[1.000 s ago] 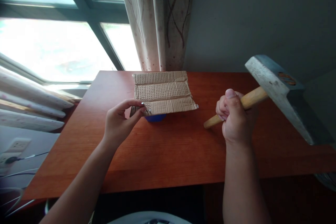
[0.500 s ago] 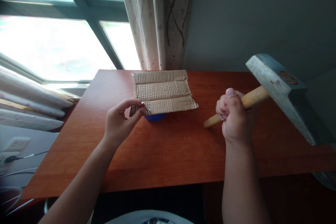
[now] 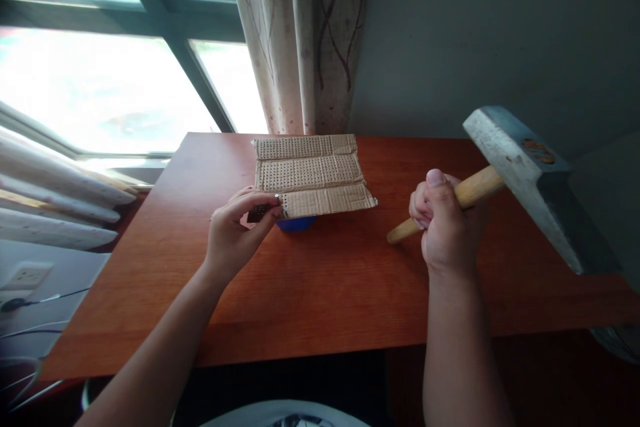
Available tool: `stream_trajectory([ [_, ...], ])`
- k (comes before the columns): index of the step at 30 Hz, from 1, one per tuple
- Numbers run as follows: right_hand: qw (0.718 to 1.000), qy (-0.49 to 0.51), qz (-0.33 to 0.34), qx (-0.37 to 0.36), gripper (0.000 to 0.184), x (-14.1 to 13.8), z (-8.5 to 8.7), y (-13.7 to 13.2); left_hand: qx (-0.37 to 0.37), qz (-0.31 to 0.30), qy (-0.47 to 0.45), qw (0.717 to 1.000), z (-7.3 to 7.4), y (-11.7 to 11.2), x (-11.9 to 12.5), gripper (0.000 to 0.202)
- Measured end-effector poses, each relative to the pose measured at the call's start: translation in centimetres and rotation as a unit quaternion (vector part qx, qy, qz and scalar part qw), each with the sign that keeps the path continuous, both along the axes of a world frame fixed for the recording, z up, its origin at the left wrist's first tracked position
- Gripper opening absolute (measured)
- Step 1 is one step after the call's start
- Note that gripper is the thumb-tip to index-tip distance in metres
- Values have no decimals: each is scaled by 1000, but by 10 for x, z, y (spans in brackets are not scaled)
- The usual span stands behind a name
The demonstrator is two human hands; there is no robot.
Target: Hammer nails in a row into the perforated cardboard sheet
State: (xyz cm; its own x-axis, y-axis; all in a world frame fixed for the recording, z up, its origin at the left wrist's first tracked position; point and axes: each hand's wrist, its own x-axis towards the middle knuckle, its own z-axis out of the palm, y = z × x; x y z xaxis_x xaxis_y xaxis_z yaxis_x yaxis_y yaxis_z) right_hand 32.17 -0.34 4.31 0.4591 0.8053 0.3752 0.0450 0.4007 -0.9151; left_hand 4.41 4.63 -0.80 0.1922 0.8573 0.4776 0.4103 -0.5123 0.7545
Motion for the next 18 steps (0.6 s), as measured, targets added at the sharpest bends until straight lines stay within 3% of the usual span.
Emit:
stream_trajectory([
  [4,998,-26,52,-38,52,-2,2,2,20,-5,-6,1000,-2,1,-1,4],
  [8,980,-90,122,-126,43,-9,-1,3,7,-14,-15,1000,-5,1,-1,5],
  [13,943,-216,160,-197,24,-20,-1,0,4,-23,-26,999,-6,1,-1,7],
  [18,892,-377,160,-191,34,-34,19,3,19,-26,-23,999,-5,1,-1,6],
])
